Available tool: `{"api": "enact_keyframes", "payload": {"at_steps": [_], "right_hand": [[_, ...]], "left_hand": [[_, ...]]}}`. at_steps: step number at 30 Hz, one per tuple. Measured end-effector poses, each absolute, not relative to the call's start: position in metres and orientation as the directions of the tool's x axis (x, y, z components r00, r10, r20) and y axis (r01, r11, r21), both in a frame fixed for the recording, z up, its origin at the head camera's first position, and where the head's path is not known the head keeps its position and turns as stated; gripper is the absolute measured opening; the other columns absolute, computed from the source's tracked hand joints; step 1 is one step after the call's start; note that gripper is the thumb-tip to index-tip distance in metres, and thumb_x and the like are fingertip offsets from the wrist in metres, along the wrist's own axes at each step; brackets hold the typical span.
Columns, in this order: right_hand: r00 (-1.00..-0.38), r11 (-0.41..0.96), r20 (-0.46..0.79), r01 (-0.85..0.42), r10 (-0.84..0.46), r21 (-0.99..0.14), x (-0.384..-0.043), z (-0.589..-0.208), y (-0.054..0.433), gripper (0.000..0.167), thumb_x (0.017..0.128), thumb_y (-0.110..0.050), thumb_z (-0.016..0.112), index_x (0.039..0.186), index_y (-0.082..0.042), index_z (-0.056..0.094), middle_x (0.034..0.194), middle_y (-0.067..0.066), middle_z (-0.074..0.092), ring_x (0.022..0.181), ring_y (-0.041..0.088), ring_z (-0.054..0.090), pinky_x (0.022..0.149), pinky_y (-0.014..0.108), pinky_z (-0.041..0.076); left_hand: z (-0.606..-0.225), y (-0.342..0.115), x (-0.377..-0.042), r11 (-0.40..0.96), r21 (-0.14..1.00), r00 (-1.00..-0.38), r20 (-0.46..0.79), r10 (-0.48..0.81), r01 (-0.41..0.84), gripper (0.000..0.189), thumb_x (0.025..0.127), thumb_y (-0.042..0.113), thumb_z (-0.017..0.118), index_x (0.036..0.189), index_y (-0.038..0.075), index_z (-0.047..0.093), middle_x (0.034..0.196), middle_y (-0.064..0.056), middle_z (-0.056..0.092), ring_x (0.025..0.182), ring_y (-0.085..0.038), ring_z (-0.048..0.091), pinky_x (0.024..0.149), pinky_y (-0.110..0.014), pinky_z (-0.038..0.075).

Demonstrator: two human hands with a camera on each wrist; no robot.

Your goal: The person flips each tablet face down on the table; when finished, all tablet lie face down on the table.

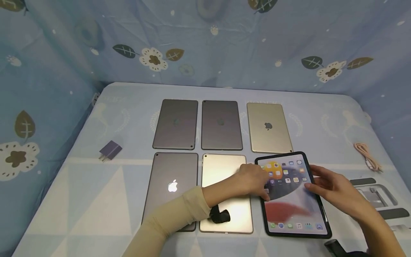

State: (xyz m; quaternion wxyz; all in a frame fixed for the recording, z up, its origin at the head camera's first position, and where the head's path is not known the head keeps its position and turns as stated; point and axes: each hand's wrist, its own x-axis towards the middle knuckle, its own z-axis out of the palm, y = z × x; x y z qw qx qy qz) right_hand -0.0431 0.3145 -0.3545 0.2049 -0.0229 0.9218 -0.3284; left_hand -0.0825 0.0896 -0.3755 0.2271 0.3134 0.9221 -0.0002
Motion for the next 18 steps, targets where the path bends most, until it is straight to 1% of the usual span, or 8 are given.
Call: {"api": "enact_keyframes", "payload": {"at_steps": [1,4,5,7,8,12,14,18], "right_hand": [[-0.917,0.789,-0.361,0.093,-0.169,-0.607,-0.043,-0.353,0.316,0.072,0.093,-0.023,0.063,0.142,0.015,0.028,0.128,0.036,0.053,0.094,0.005,0.064,0.068,0.018,0.05],[-0.92,0.797,-0.361,0.098,-0.156,-0.595,-0.042,-0.349,0.319,0.074,0.093,-0.025,0.063,0.143,0.015,0.026,0.124,0.035,0.056,0.088,-0.008,0.057,0.067,0.018,0.05],[-0.92,0.797,-0.359,0.096,-0.157,-0.596,-0.041,-0.348,0.319,0.074,0.093,-0.025,0.063,0.143,0.016,0.026,0.123,0.035,0.056,0.087,-0.009,0.057,0.067,0.018,0.05],[-0.921,0.802,-0.357,0.095,-0.155,-0.59,-0.041,-0.346,0.321,0.075,0.094,-0.025,0.063,0.143,0.016,0.025,0.123,0.036,0.056,0.092,0.004,0.063,0.066,0.018,0.051],[-0.921,0.801,-0.359,0.098,-0.153,-0.591,-0.04,-0.346,0.321,0.075,0.094,-0.026,0.062,0.143,0.016,0.024,0.124,0.036,0.055,0.093,0.006,0.064,0.066,0.019,0.051],[-0.924,0.809,-0.355,0.096,-0.145,-0.58,-0.039,-0.344,0.323,0.075,0.095,-0.026,0.061,0.143,0.016,0.024,0.125,0.038,0.054,0.102,0.035,0.064,0.065,0.019,0.051],[-0.926,0.813,-0.351,0.097,-0.138,-0.575,-0.038,-0.342,0.322,0.075,0.095,-0.026,0.061,0.143,0.016,0.023,0.125,0.038,0.053,0.102,0.038,0.064,0.065,0.02,0.051],[-0.932,0.821,-0.342,0.099,-0.122,-0.563,-0.038,-0.337,0.321,0.076,0.095,-0.027,0.061,0.144,0.016,0.023,0.125,0.038,0.054,0.1,0.034,0.065,0.064,0.021,0.052]], "left_hand": [[-0.376,0.091,-0.083,0.804,0.151,-0.698,-0.422,0.579,0.575,0.056,0.072,0.065,0.072,0.118,0.033,0.066,0.105,0.009,0.068,0.086,-0.009,0.057,0.064,-0.029,0.05],[-0.377,0.096,-0.086,0.802,0.158,-0.694,-0.423,0.583,0.577,0.052,0.072,0.064,0.073,0.112,0.031,0.069,0.104,0.01,0.068,0.087,-0.009,0.058,0.065,-0.029,0.05],[-0.377,0.097,-0.086,0.799,0.16,-0.69,-0.425,0.586,0.58,0.052,0.072,0.064,0.072,0.111,0.031,0.069,0.104,0.01,0.068,0.087,-0.009,0.058,0.066,-0.029,0.05],[-0.377,0.099,-0.087,0.795,0.162,-0.684,-0.429,0.59,0.584,0.052,0.072,0.065,0.072,0.111,0.031,0.068,0.104,0.011,0.067,0.087,-0.008,0.057,0.066,-0.029,0.049],[-0.378,0.1,-0.088,0.795,0.16,-0.682,-0.433,0.59,0.586,0.051,0.072,0.065,0.071,0.111,0.032,0.068,0.104,0.012,0.067,0.086,-0.007,0.057,0.066,-0.028,0.049],[-0.379,0.104,-0.089,0.799,0.166,-0.68,-0.445,0.583,0.578,0.053,0.073,0.066,0.07,0.114,0.032,0.067,0.103,0.012,0.066,0.084,-0.006,0.054,0.066,-0.027,0.048],[-0.379,0.106,-0.089,0.802,0.172,-0.681,-0.446,0.581,0.572,0.055,0.072,0.067,0.07,0.114,0.032,0.067,0.102,0.012,0.066,0.083,-0.006,0.054,0.065,-0.027,0.048],[-0.379,0.109,-0.09,0.807,0.189,-0.683,-0.448,0.577,0.559,0.052,0.071,0.067,0.071,0.109,0.031,0.068,0.1,0.013,0.066,0.081,-0.006,0.053,0.063,-0.027,0.046]]}}
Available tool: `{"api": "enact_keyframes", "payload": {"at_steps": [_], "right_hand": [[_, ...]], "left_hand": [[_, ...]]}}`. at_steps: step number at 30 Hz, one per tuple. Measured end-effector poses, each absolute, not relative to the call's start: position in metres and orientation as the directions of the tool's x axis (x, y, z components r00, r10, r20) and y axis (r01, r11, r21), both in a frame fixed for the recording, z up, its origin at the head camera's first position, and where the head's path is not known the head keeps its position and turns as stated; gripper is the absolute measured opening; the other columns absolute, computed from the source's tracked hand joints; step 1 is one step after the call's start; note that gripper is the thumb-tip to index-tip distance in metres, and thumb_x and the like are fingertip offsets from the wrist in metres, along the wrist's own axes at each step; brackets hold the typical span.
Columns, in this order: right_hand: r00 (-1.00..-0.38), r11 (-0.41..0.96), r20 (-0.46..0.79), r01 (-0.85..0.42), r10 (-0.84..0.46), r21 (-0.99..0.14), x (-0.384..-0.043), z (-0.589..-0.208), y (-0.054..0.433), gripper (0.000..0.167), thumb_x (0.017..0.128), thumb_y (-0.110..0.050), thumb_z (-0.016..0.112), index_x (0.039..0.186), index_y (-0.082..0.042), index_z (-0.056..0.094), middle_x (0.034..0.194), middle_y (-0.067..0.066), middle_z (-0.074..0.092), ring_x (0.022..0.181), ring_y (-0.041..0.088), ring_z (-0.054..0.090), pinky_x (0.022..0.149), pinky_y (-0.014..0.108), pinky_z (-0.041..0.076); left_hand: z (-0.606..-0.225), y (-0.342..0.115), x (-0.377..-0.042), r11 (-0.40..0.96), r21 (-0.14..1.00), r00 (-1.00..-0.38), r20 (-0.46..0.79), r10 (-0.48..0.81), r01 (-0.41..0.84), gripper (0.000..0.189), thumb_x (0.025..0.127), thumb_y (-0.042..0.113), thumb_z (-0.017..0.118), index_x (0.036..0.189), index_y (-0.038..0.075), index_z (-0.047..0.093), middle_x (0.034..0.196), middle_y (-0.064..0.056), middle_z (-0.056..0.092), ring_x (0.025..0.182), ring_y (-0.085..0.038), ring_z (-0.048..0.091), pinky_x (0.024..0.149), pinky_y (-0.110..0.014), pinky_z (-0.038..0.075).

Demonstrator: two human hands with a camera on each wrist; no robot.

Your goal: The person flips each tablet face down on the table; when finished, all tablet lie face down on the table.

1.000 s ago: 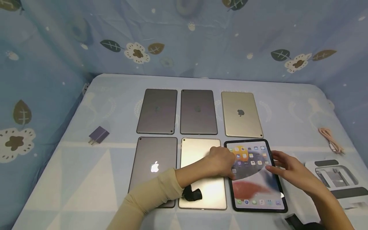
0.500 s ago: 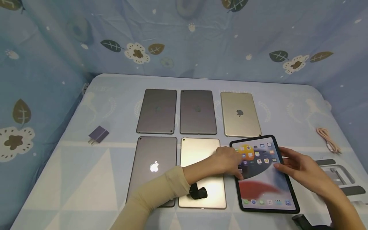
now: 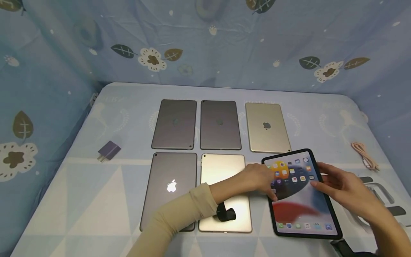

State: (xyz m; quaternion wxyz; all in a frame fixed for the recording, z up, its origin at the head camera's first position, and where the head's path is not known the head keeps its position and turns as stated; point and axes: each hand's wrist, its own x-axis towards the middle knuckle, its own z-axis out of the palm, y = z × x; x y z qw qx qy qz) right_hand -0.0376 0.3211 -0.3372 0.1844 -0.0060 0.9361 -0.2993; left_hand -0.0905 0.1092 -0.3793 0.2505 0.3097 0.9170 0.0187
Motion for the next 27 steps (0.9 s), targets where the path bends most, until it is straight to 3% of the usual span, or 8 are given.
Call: {"api": "enact_keyframes", "payload": {"at_steps": [4,9,12,16,27], "right_hand": [[-0.935,0.826,-0.338,0.106,-0.107,-0.554,-0.037,-0.333,0.319,0.076,0.095,-0.028,0.061,0.144,0.017,0.023,0.124,0.039,0.054,0.097,0.031,0.065,0.063,0.021,0.052],[-0.941,0.828,-0.325,0.106,-0.095,-0.55,-0.035,-0.331,0.318,0.076,0.096,-0.027,0.06,0.143,0.018,0.022,0.127,0.041,0.05,0.102,0.042,0.063,0.065,0.027,0.055],[-0.948,0.82,-0.297,0.082,-0.11,-0.566,-0.033,-0.331,0.319,0.069,0.097,-0.022,0.058,0.143,0.018,0.024,0.126,0.041,0.05,0.093,0.021,0.067,0.064,0.026,0.055],[-0.957,0.807,-0.256,0.043,-0.135,-0.589,-0.032,-0.332,0.32,0.06,0.098,-0.015,0.054,0.142,0.017,0.028,0.126,0.041,0.051,0.08,-0.013,0.054,0.062,0.019,0.052],[-0.976,0.812,-0.157,-0.031,-0.15,-0.583,-0.027,-0.332,0.32,0.06,0.092,-0.006,0.062,0.141,0.013,0.034,0.13,0.041,0.047,0.084,-0.024,0.044,0.06,0.015,0.049]], "left_hand": [[-0.379,0.111,-0.092,0.804,0.212,-0.677,-0.447,0.585,0.555,0.049,0.071,0.066,0.072,0.105,0.031,0.069,0.099,0.013,0.065,0.08,-0.006,0.053,0.062,-0.026,0.045],[-0.379,0.114,-0.093,0.801,0.225,-0.671,-0.448,0.591,0.555,0.045,0.071,0.066,0.072,0.098,0.03,0.068,0.091,0.013,0.062,0.077,-0.006,0.052,0.059,-0.026,0.043],[-0.38,0.116,-0.094,0.805,0.225,-0.672,-0.453,0.586,0.549,0.043,0.071,0.066,0.072,0.093,0.029,0.067,0.086,0.013,0.059,0.076,-0.006,0.051,0.059,-0.025,0.041],[-0.381,0.116,-0.095,0.801,0.239,-0.665,-0.455,0.592,0.549,0.043,0.071,0.065,0.072,0.092,0.028,0.066,0.083,0.013,0.057,0.076,-0.006,0.051,0.058,-0.025,0.041],[-0.382,0.118,-0.1,0.773,0.268,-0.625,-0.465,0.627,0.575,0.042,0.072,0.064,0.073,0.085,0.025,0.064,0.081,0.011,0.057,0.076,-0.006,0.051,0.06,-0.024,0.041]]}}
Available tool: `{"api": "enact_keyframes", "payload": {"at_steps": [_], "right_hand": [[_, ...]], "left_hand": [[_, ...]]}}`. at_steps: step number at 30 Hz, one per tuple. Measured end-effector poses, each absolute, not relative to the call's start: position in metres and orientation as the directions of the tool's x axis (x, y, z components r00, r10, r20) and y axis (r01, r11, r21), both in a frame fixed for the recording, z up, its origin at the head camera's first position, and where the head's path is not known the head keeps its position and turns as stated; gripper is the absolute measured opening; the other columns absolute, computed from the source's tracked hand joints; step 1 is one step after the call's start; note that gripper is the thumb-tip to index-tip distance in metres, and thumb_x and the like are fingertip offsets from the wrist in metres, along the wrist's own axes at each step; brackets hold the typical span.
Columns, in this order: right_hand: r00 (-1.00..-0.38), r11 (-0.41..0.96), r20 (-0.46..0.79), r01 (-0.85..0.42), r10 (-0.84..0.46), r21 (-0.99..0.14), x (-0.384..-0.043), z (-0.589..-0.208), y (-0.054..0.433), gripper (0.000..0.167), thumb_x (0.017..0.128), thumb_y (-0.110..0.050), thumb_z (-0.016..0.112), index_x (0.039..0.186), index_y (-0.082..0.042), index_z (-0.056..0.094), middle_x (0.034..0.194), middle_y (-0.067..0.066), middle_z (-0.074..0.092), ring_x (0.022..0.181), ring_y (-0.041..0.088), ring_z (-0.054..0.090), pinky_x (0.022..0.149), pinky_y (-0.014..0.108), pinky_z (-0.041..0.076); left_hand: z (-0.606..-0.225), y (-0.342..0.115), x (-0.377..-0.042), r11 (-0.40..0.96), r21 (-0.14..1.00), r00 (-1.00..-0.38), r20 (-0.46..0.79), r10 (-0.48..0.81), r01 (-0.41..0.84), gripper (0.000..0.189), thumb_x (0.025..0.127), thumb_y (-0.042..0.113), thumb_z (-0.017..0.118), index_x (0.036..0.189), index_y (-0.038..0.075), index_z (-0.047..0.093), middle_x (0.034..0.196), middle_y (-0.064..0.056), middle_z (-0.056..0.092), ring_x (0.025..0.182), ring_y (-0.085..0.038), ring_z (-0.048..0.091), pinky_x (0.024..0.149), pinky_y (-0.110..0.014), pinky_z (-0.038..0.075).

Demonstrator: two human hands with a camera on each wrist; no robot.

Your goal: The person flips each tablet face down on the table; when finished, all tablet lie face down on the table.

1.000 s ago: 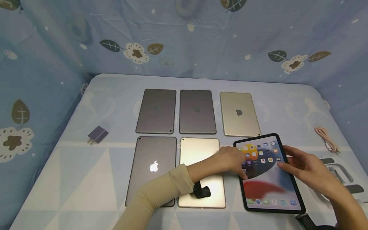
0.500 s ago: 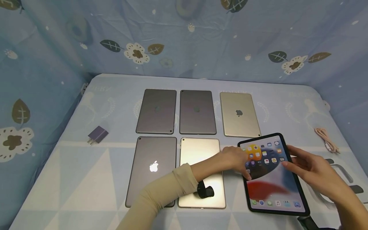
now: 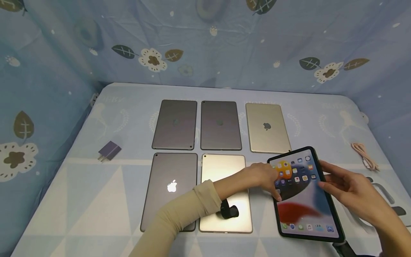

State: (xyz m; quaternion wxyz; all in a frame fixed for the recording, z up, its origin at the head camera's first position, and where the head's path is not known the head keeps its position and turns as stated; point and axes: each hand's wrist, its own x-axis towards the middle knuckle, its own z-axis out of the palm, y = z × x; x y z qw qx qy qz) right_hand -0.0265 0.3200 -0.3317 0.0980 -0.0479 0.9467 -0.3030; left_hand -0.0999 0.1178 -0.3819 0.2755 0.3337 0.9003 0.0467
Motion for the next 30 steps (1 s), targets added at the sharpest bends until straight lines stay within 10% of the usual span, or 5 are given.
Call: {"api": "enact_keyframes", "payload": {"at_steps": [16,25,30], "right_hand": [[-0.982,0.799,-0.119,-0.044,-0.143,-0.6,-0.022,-0.327,0.315,0.059,0.092,-0.009,0.064,0.143,0.006,0.038,0.135,0.039,0.045,0.091,-0.027,0.039,0.065,0.005,0.045],[-0.981,0.756,-0.026,-0.13,-0.191,-0.641,-0.019,-0.326,0.302,0.056,0.092,-0.006,0.063,0.143,0.001,0.041,0.131,0.035,0.052,0.092,-0.023,0.048,0.065,0.006,0.045],[-0.98,0.745,-0.033,-0.125,-0.194,-0.656,-0.019,-0.327,0.298,0.067,0.092,-0.01,0.064,0.15,-0.009,0.031,0.131,0.033,0.053,0.095,-0.024,0.047,0.07,0.002,0.044]], "left_hand": [[-0.382,0.122,-0.105,0.746,0.261,-0.579,-0.494,0.649,0.613,0.046,0.074,0.066,0.069,0.089,0.023,0.06,0.085,0.01,0.055,0.079,-0.006,0.05,0.063,-0.024,0.041],[-0.369,0.112,-0.114,0.678,0.538,-0.432,-0.523,0.734,0.5,0.05,0.085,0.069,0.051,0.102,0.023,0.059,0.107,0.006,0.061,0.094,-0.007,0.055,0.078,-0.023,0.043],[-0.356,0.108,-0.116,0.64,0.593,-0.43,-0.475,0.768,0.488,0.051,0.087,0.07,0.047,0.088,0.021,0.063,0.08,0.007,0.055,0.074,-0.006,0.055,0.067,-0.023,0.044]]}}
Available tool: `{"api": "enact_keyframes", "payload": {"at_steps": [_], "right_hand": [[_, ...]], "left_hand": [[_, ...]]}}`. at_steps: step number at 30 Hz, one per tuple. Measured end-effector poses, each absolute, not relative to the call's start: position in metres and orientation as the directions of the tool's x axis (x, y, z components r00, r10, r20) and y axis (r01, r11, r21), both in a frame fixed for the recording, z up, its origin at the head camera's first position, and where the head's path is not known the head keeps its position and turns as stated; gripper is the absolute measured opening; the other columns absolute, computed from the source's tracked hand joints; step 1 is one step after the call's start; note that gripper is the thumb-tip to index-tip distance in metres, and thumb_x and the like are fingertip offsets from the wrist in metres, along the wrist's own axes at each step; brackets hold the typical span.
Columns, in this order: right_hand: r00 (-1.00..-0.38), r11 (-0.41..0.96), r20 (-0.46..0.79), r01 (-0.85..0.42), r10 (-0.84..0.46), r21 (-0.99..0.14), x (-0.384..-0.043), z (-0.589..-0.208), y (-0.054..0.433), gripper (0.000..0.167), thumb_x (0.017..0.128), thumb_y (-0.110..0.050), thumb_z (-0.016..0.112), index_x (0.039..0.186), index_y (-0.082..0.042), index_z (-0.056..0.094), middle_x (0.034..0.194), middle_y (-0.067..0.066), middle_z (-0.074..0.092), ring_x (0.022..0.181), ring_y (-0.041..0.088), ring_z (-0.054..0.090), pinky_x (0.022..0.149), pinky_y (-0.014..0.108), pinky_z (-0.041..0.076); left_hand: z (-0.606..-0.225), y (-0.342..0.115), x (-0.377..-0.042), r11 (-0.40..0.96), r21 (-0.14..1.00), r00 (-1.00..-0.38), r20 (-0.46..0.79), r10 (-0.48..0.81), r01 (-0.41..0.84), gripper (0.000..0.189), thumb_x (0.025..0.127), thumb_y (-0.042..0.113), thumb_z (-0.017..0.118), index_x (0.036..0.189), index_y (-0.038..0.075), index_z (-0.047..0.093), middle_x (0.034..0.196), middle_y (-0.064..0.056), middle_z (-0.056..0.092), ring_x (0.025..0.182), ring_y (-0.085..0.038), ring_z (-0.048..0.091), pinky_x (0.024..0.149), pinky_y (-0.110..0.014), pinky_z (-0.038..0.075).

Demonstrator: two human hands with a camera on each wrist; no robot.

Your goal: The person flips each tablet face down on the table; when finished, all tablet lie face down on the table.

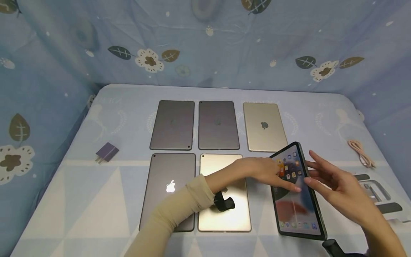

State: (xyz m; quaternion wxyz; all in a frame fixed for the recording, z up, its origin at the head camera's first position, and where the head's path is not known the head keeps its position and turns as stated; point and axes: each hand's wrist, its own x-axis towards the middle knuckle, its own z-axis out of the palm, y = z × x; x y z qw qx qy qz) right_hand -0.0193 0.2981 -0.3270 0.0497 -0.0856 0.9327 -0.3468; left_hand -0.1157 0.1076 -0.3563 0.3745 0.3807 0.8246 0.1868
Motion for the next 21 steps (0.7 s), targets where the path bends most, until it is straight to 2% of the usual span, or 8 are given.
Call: {"api": "enact_keyframes", "payload": {"at_steps": [2,5,7,9,14,21], "right_hand": [[-0.979,0.729,-0.033,-0.127,-0.201,-0.673,-0.02,-0.328,0.297,0.066,0.092,-0.009,0.064,0.15,-0.008,0.032,0.131,0.027,0.056,0.096,-0.023,0.048,0.072,0.001,0.043],[-0.977,0.704,-0.017,-0.143,-0.215,-0.695,-0.021,-0.329,0.296,0.056,0.093,-0.007,0.062,0.144,-0.005,0.042,0.123,-0.004,0.064,0.097,-0.019,0.053,0.071,0.003,0.044],[-0.974,0.682,-0.004,-0.157,-0.228,-0.715,-0.022,-0.332,0.295,0.049,0.093,-0.005,0.06,0.14,-0.003,0.047,0.118,-0.024,0.059,0.098,-0.017,0.054,0.072,0.005,0.045],[-0.971,0.663,0.007,-0.169,-0.239,-0.729,-0.023,-0.335,0.294,0.046,0.094,-0.004,0.059,0.138,-0.002,0.05,0.115,-0.035,0.052,0.099,-0.016,0.055,0.072,0.006,0.046],[-0.965,0.631,0.007,-0.177,-0.262,-0.756,-0.021,-0.345,0.292,0.041,0.096,-0.005,0.054,0.137,-0.002,0.051,0.126,-0.035,0.044,0.107,-0.016,0.051,0.077,0.005,0.045],[-0.953,0.583,-0.02,-0.169,-0.302,-0.795,-0.02,-0.355,0.292,0.041,0.099,-0.004,0.048,0.14,0.0,0.047,0.131,-0.031,0.046,0.113,-0.015,0.048,0.081,0.004,0.043]], "left_hand": [[-0.349,0.105,-0.116,0.617,0.604,-0.431,-0.444,0.786,0.504,0.051,0.088,0.069,0.046,0.078,0.021,0.06,0.068,0.007,0.049,0.063,-0.005,0.049,0.06,-0.021,0.041],[-0.338,0.098,-0.115,0.59,0.613,-0.447,-0.391,0.805,0.526,0.052,0.09,0.067,0.046,0.067,0.021,0.054,0.061,0.009,0.044,0.055,-0.004,0.042,0.055,-0.02,0.037],[-0.331,0.093,-0.115,0.589,0.605,-0.458,-0.378,0.804,0.535,0.053,0.09,0.067,0.045,0.065,0.02,0.048,0.059,0.009,0.042,0.053,-0.004,0.038,0.053,-0.02,0.034],[-0.326,0.089,-0.114,0.584,0.604,-0.462,-0.367,0.808,0.542,0.053,0.09,0.067,0.045,0.066,0.02,0.048,0.061,0.01,0.041,0.054,-0.004,0.038,0.053,-0.02,0.033],[-0.32,0.082,-0.115,0.556,0.63,-0.439,-0.351,0.827,0.543,0.048,0.092,0.062,0.048,0.071,0.018,0.046,0.062,0.008,0.038,0.053,-0.004,0.035,0.053,-0.018,0.03],[-0.319,0.078,-0.118,0.527,0.653,-0.412,-0.339,0.846,0.544,0.045,0.092,0.058,0.051,0.072,0.018,0.049,0.063,0.008,0.041,0.055,-0.004,0.039,0.054,-0.018,0.031]]}}
